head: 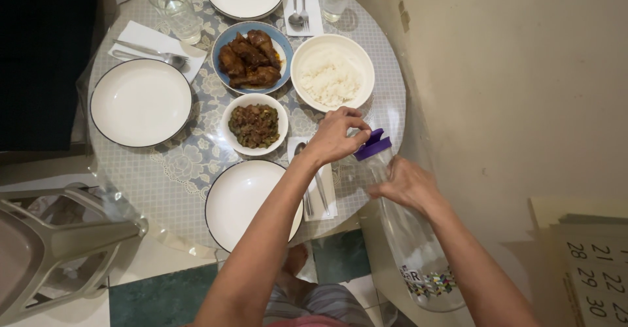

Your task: Setting a dining table by carrying plates of food and pouring water.

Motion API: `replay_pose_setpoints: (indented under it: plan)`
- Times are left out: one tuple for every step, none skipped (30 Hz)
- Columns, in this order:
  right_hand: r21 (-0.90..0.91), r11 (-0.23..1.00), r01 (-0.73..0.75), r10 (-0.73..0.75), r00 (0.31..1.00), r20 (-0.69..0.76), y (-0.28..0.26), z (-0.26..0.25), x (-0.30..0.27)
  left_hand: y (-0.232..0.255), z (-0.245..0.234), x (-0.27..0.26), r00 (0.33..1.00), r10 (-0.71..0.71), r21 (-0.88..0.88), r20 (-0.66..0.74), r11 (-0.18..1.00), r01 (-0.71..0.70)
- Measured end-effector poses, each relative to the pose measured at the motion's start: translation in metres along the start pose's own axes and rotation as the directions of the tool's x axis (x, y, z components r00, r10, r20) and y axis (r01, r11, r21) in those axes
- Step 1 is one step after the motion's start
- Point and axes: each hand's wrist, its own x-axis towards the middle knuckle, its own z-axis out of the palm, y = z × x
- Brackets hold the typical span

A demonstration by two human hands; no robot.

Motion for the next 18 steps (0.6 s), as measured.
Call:
replay_pose_setpoints:
  plan:
    - [0.000,1.000,-0.001,0.001,1.000,0.000,-0.0003,0.0000,0.0004,0.0009,-0.0011,-0.0002,1.000,0.000,-0.001,0.001,1.000,0.000]
    - [0.002,1.000,0.002,-0.002,1.000,-0.003,-0.0004,-0.0001,0.0009,0.0018,-0.0019,-0.0002,1.000,-0.013,-0.009,0.005,1.000,0.013]
    - [0.003,1.000,0.005,-0.005,1.000,-0.007,-0.0004,-0.0002,0.0013,0.0028,-0.0026,-0.0002,1.000,-0.025,-0.017,0.010,1.000,0.025]
    - [0.003,1.000,0.004,-0.004,1.000,-0.006,-0.0013,-0.0014,0.0005,0.0034,-0.0028,0.0001,1.000,-0.026,-0.018,0.010,1.000,0.026]
    - [0.001,1.000,0.000,0.000,1.000,0.005,-0.0022,-0.0027,-0.0004,0.0040,-0.0030,0.0004,1.000,-0.029,-0.018,0.010,0.999,0.029]
    - [-0.001,1.000,-0.005,0.005,1.000,0.016,-0.0031,-0.0041,-0.0011,0.0047,-0.0032,0.0009,0.999,-0.032,-0.018,0.011,0.999,0.032]
    - [-0.001,1.000,-0.005,0.005,1.000,0.015,-0.0029,-0.0043,-0.0014,0.0044,-0.0035,0.0009,0.999,-0.032,-0.019,0.011,0.999,0.032]
    - [0.001,1.000,0.002,-0.002,1.000,0.005,-0.0025,-0.0045,-0.0017,0.0042,-0.0036,0.0012,0.999,-0.034,-0.014,0.011,0.999,0.034]
    - [0.002,1.000,0.009,-0.009,1.000,-0.004,-0.0020,-0.0047,-0.0019,0.0041,-0.0036,0.0016,0.999,-0.036,-0.010,0.012,0.999,0.036]
    - [0.003,1.000,0.009,-0.009,1.000,-0.005,-0.0018,-0.0049,-0.0017,0.0034,-0.0032,0.0018,0.999,-0.035,-0.009,0.012,0.999,0.035]
    - [0.005,1.000,0.012,-0.011,1.000,-0.006,-0.0018,-0.0051,-0.0013,0.0027,-0.0028,0.0022,0.999,-0.033,-0.006,0.015,0.999,0.033]
    - [0.008,1.000,0.014,-0.014,1.000,-0.006,-0.0018,-0.0052,-0.0012,0.0020,-0.0026,0.0023,0.999,-0.031,-0.003,0.017,1.000,0.031]
    - [0.008,1.000,0.014,-0.014,1.000,-0.006,-0.0030,-0.0066,-0.0018,0.0020,-0.0033,0.0023,0.999,-0.031,-0.002,0.018,1.000,0.031]
    - [0.007,1.000,0.009,-0.009,1.000,0.002,-0.0039,-0.0078,-0.0025,0.0019,-0.0037,0.0021,0.999,-0.036,-0.004,0.022,0.999,0.036]
    - [0.005,1.000,0.004,-0.004,1.000,0.010,-0.0048,-0.0089,-0.0031,0.0018,-0.0040,0.0020,0.999,-0.041,-0.007,0.026,0.999,0.041]
    - [0.005,1.000,0.004,-0.004,1.000,0.011,-0.0043,-0.0086,-0.0028,0.0018,-0.0040,0.0017,0.999,-0.041,-0.007,0.026,0.999,0.041]
    - [0.001,1.000,0.011,-0.011,1.000,0.012,-0.0039,-0.0084,-0.0024,0.0018,-0.0041,0.0015,0.999,-0.042,-0.014,0.027,0.999,0.042]
    - [-0.002,1.000,0.017,-0.017,1.000,0.013,-0.0038,-0.0083,-0.0018,0.0017,-0.0047,0.0014,0.999,-0.043,-0.020,0.028,0.999,0.044]
